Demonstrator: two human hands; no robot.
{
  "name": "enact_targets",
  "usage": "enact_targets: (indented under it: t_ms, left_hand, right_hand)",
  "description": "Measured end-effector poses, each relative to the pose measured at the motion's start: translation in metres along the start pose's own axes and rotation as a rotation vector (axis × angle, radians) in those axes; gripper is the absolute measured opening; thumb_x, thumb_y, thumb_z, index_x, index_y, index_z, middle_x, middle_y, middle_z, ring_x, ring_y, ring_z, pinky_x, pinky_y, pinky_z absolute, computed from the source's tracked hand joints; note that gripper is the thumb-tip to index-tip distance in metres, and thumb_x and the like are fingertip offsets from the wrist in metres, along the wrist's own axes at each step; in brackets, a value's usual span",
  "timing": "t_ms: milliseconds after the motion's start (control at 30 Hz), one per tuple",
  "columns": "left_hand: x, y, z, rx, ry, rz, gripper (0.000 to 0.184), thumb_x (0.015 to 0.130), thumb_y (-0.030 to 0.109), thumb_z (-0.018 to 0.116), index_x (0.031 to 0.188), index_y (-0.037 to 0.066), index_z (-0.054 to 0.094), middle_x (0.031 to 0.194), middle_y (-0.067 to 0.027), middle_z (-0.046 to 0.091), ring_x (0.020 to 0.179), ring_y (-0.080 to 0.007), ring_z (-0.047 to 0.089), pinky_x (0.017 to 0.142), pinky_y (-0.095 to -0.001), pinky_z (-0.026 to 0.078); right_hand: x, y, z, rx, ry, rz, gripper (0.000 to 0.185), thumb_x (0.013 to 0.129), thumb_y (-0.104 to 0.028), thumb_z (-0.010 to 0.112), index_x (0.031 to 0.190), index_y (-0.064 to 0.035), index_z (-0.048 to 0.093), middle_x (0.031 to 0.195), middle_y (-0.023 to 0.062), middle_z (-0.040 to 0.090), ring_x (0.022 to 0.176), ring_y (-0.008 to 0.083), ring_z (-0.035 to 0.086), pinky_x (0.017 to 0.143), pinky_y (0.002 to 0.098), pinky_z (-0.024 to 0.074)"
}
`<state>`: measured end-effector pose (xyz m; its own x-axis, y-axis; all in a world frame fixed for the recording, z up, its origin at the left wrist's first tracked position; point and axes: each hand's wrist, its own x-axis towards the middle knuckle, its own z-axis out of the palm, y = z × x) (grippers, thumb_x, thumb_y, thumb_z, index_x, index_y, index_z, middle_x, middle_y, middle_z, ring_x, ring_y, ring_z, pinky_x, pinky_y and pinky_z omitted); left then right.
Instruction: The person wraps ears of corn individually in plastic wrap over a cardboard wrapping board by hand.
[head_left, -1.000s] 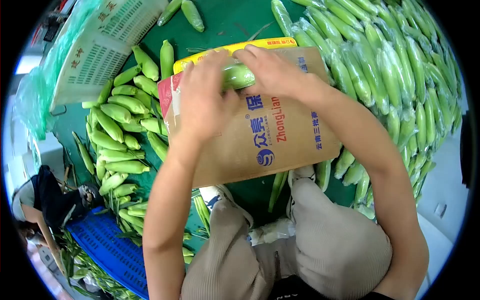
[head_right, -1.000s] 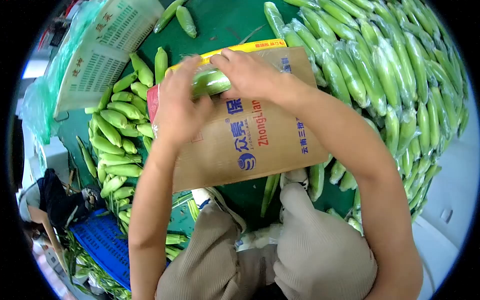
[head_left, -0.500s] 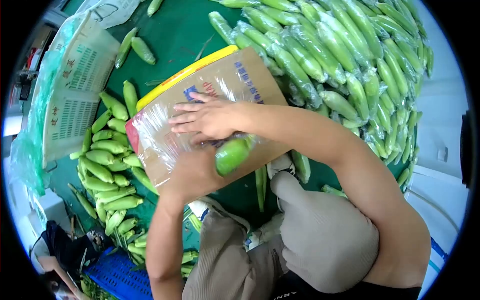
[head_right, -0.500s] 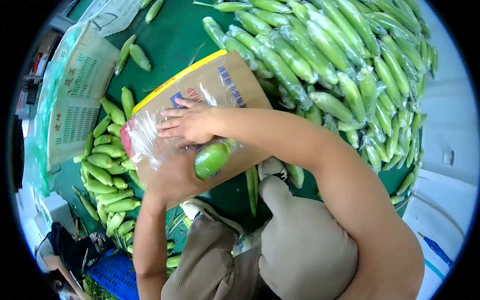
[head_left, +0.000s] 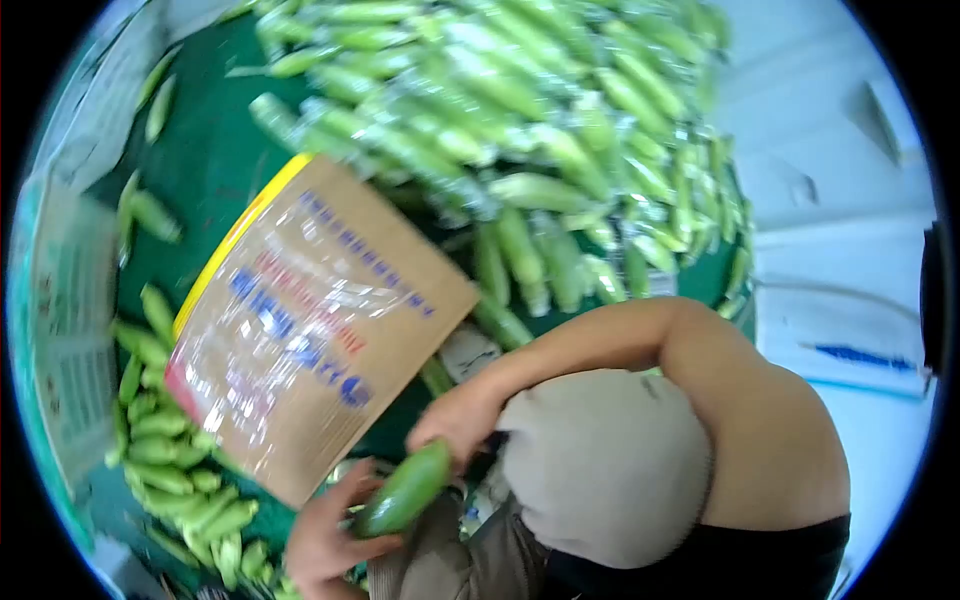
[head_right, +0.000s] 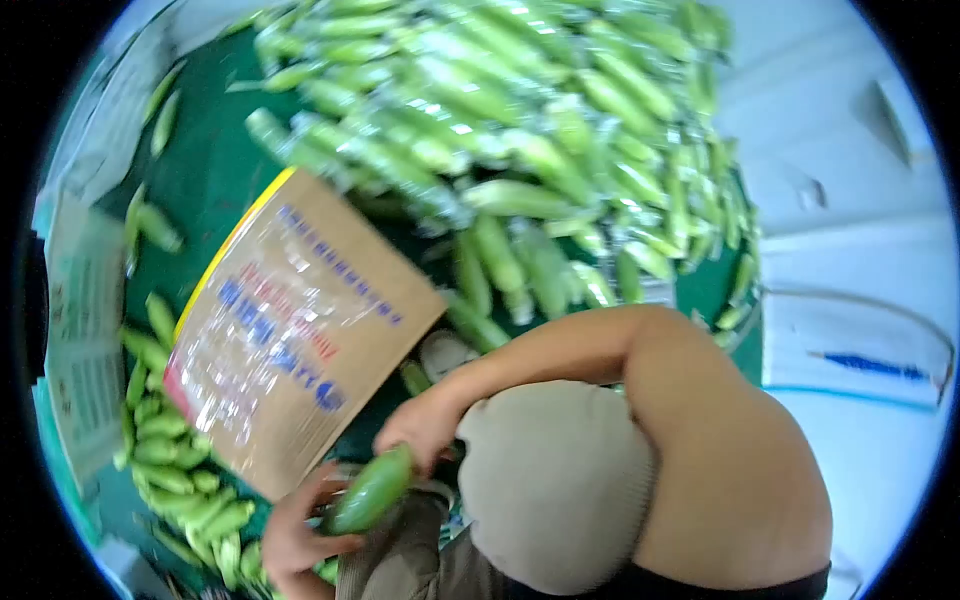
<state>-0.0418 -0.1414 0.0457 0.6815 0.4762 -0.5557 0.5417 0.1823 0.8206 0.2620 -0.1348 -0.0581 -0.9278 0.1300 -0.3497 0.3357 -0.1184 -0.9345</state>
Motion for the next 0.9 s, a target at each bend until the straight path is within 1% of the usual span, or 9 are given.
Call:
enact_targets:
  t_ms: [100,267,300,433,500,600,700,767,900]
  left_hand:
    - [-0.015,0.009,-0.018,0.203,0.350,0.088,0.059,0.081,0.005,0.085,0.134,-0.005,0.061,0.101,-0.0173,0.075,0.087,-0.0265,0.072,0.077,-0.0298,0.057]
    - [0.026,0.019,0.022,0.051,0.965,0.244,0.054,0.096,0.022,0.069,0.136,-0.012,0.054,0.129,-0.0236,0.065,0.119,-0.0314,0.063,0.105,-0.0416,0.048]
    - [0.048,0.015,0.034,0.204,0.956,0.291,0.061,0.098,0.023,0.066,0.143,-0.012,0.044,0.140,-0.0276,0.054,0.131,-0.0376,0.052,0.112,-0.0455,0.040]
    - [0.104,0.035,0.053,0.426,0.941,0.336,0.086,0.093,0.009,0.069,0.156,-0.012,0.014,0.157,-0.0342,0.030,0.147,-0.0500,0.031,0.122,-0.0535,0.025]
    - [0.094,0.050,0.033,0.418,0.806,0.401,0.070,0.085,0.009,0.078,0.147,0.000,0.047,0.155,-0.0301,0.037,0.143,-0.0477,0.038,0.118,-0.0502,0.033]
    - [0.057,-0.050,-0.008,0.493,1.309,0.268,0.029,0.087,0.010,0.077,0.114,0.003,0.068,0.127,-0.0177,0.064,0.116,-0.0303,0.060,0.099,-0.0414,0.046]
    - [0.024,-0.204,-0.025,-0.416,2.031,-0.073,0.029,0.098,0.017,0.067,0.115,-0.005,0.059,0.106,-0.0114,0.060,0.095,-0.0240,0.056,0.091,-0.0343,0.045]
    - [0.002,-0.281,-0.019,-0.074,1.813,-0.731,0.053,0.092,0.031,0.075,0.126,-0.005,0.057,0.118,-0.0200,0.059,0.105,-0.0330,0.056,0.096,-0.0430,0.047]
    - [0.028,-0.326,-0.004,-0.148,1.532,-0.866,0.082,0.076,0.044,0.083,0.133,-0.007,0.054,0.132,-0.0298,0.061,0.118,-0.0430,0.061,0.104,-0.0449,0.048]
  right_hand:
    - [0.001,-0.003,-0.013,0.338,0.275,-0.132,0.042,0.088,-0.022,0.082,0.123,-0.0085,0.064,0.096,0.0063,0.069,0.090,0.0175,0.063,0.079,0.0345,0.0524]
    - [0.016,-0.055,-0.020,1.099,0.356,-0.848,0.084,0.093,-0.039,0.078,0.156,-0.0115,0.029,0.151,0.0089,0.043,0.146,0.0186,0.036,0.116,0.0388,0.0388]
    - [0.027,-0.080,-0.021,1.170,0.496,-0.974,0.075,0.091,-0.037,0.080,0.147,-0.0068,0.041,0.139,0.0088,0.055,0.132,0.0200,0.051,0.110,0.0381,0.0449]
    - [0.036,-0.077,-0.047,1.064,0.887,-0.617,0.038,0.098,-0.024,0.069,0.128,-0.0026,0.059,0.110,0.0123,0.070,0.109,0.0215,0.065,0.097,0.0370,0.0535]
    - [-0.014,-0.070,-0.082,0.742,1.086,-0.495,0.043,0.100,-0.028,0.066,0.132,-0.0022,0.055,0.119,0.0153,0.064,0.115,0.0252,0.061,0.100,0.0393,0.0501]
    - [-0.117,-0.031,-0.135,-0.279,1.657,-0.060,0.050,0.102,-0.033,0.062,0.139,-0.0015,0.050,0.131,0.0197,0.055,0.124,0.0307,0.054,0.106,0.0429,0.0451]
    - [-0.236,0.040,-0.179,-1.131,1.727,0.573,0.057,0.104,-0.038,0.057,0.146,-0.0008,0.045,0.143,0.0240,0.047,0.133,0.0363,0.047,0.111,0.0465,0.0401]
    - [-0.293,0.088,-0.199,-1.324,1.648,0.806,0.062,0.106,-0.041,0.054,0.150,-0.0003,0.042,0.151,0.0270,0.041,0.139,0.0400,0.043,0.115,0.0488,0.0367]
    - [-0.304,0.103,-0.186,-1.210,1.965,0.621,0.063,0.106,-0.042,0.055,0.155,-0.0048,0.043,0.161,0.0299,0.032,0.148,0.0449,0.034,0.122,0.0520,0.0274]
